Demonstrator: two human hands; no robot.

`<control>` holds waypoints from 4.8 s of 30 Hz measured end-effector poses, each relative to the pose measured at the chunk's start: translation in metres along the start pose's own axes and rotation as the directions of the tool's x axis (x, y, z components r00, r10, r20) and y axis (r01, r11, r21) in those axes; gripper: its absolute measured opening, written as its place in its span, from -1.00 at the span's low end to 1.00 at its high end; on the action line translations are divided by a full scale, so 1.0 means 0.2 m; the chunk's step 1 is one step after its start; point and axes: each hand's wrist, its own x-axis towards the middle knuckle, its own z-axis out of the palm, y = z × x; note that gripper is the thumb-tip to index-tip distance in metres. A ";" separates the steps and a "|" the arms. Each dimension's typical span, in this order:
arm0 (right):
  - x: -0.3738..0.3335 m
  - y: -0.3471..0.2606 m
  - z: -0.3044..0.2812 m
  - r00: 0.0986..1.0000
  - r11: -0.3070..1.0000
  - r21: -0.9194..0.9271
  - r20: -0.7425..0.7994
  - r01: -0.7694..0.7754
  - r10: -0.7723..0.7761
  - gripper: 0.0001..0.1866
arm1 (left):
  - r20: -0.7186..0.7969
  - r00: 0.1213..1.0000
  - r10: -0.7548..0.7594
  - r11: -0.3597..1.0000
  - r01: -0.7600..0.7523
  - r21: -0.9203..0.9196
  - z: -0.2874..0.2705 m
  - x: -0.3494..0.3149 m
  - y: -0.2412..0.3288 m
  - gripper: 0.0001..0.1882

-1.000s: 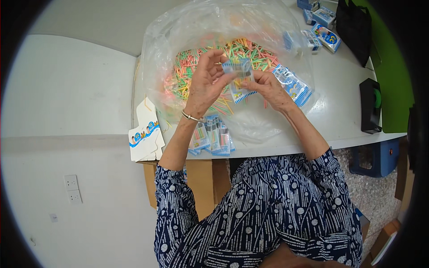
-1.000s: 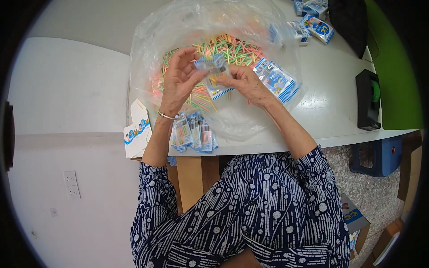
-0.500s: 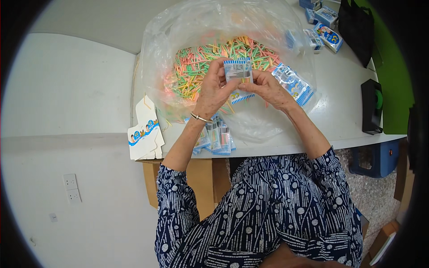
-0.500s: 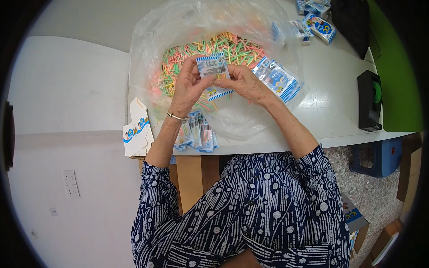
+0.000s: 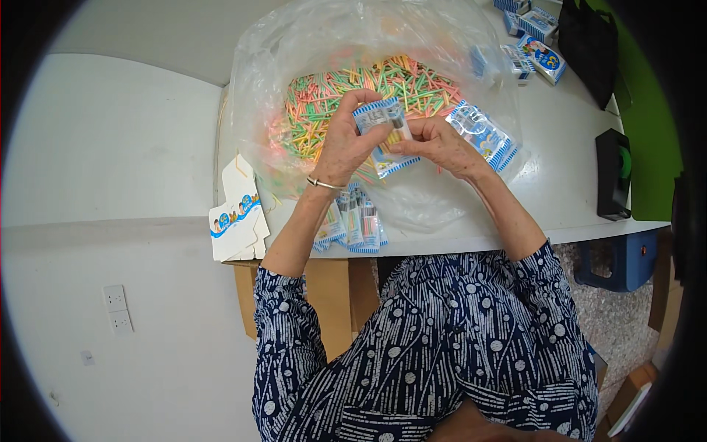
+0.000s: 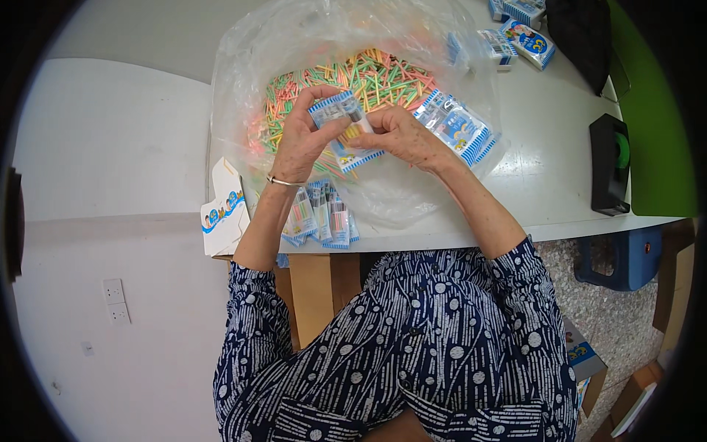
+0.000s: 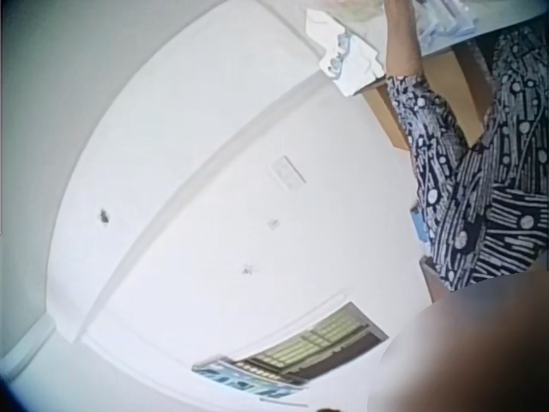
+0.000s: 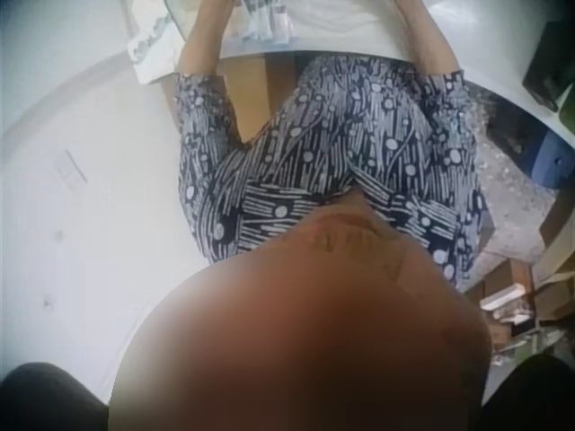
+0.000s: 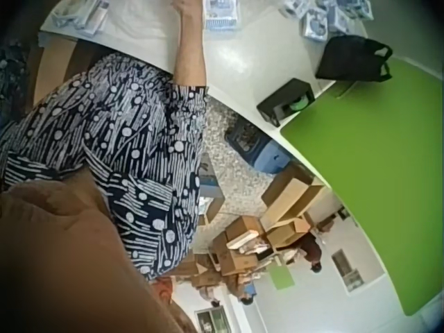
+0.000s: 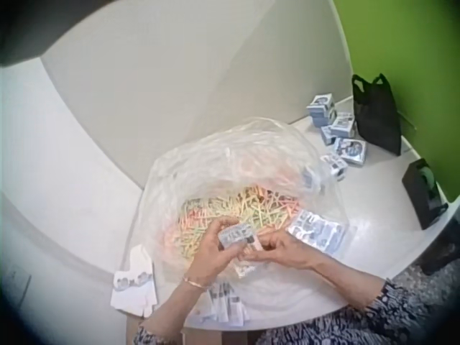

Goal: Packing colorful plastic straws into small transparent plastic bags.

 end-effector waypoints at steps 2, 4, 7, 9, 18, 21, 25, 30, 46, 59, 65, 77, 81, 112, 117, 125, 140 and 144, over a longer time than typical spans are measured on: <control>-0.02 -0.07 0.03 0.999 0.999 -0.026 0.008 -0.037 0.038 -0.76 | -0.013 1.000 0.004 0.999 -0.003 0.045 -0.01 -0.01 0.00 -0.49; -0.03 -0.11 0.03 0.997 0.996 -0.053 0.009 -0.074 0.074 -0.75 | 0.016 1.000 0.014 1.000 -0.014 -0.006 -0.01 -0.02 0.02 -0.52; -0.04 -0.09 0.02 0.996 0.983 -0.166 0.039 -0.073 0.080 -0.73 | 0.024 0.996 0.090 0.978 -0.093 0.185 -0.02 -0.02 0.01 -0.59; -0.05 -0.06 0.05 0.997 0.997 -0.048 0.037 -0.062 0.064 -0.75 | 0.040 0.996 0.083 0.982 -0.088 0.166 -0.04 -0.04 0.00 -0.61; -0.24 -0.02 -0.20 0.942 0.803 -0.594 -0.296 -0.052 -0.159 -0.56 | 0.058 0.986 -0.155 0.958 0.136 0.251 -0.41 -0.36 0.06 -0.66; -0.32 0.02 -0.31 0.818 0.283 -0.940 -0.311 -0.191 -0.484 -0.59 | 0.095 0.947 -0.306 0.929 0.276 0.247 -0.52 -0.46 -0.04 -0.63; -0.32 0.02 -0.33 0.843 0.229 -0.920 -0.386 -0.319 -0.376 -0.64 | 0.011 0.999 0.033 0.676 -0.031 0.736 -0.52 -0.49 -0.13 -0.57; -0.34 0.08 -0.41 0.819 0.278 -0.922 -0.372 -0.271 -0.437 -0.74 | 0.038 0.999 0.000 0.783 -0.024 0.621 -0.34 -0.30 -0.01 -0.64; -0.22 -0.15 -0.06 0.903 0.904 -0.426 -0.399 -0.030 -0.158 -0.66 | 0.082 0.986 0.147 0.936 -0.166 0.310 0.09 0.01 -0.07 -0.85; -0.18 -0.03 -0.02 0.974 0.920 -0.381 -0.224 -0.096 0.009 -0.72 | 0.029 0.989 0.147 0.775 -0.133 0.617 0.03 -0.10 -0.12 -0.84; -0.17 -0.04 -0.05 0.974 0.906 -0.404 -0.224 -0.126 0.035 -0.69 | 0.163 0.983 0.080 0.875 -0.148 0.460 -0.12 0.05 -0.14 -0.82; -0.20 -0.08 -0.05 0.963 0.938 -0.304 -0.252 -0.168 0.090 -0.69 | 0.490 0.831 0.263 -0.267 -0.425 0.865 -0.42 0.44 -0.41 -0.54; -0.19 -0.08 -0.04 0.958 0.942 -0.284 -0.269 -0.176 0.098 -0.70 | 0.501 0.817 0.284 -0.229 -0.450 0.863 -0.44 0.48 -0.46 -0.58; 0.41 0.08 0.26 0.799 0.513 0.728 -0.588 0.455 0.126 -0.82 | -0.366 0.928 -0.062 0.762 -0.193 -0.618 0.11 0.24 -0.29 -0.79; 0.42 0.11 0.26 0.718 0.518 0.701 -0.662 0.490 0.215 -0.79 | -0.491 0.860 -0.137 0.798 -0.198 -0.569 0.18 0.23 -0.29 -0.81; 0.40 0.11 0.25 0.795 0.581 0.678 -0.600 0.451 0.084 -0.79 | -0.424 0.905 0.013 0.875 -0.216 -0.433 0.14 0.23 -0.30 -0.82; 0.11 -0.02 0.01 0.880 0.945 0.312 -0.470 0.098 0.064 -0.75 | -0.325 0.946 0.016 0.963 -0.102 -0.248 -0.08 0.28 -0.32 -0.75; 0.05 0.00 -0.02 0.913 0.972 0.220 -0.409 0.086 0.012 -0.76 | -0.383 0.923 0.024 0.997 -0.051 -0.061 -0.05 0.26 -0.30 -0.73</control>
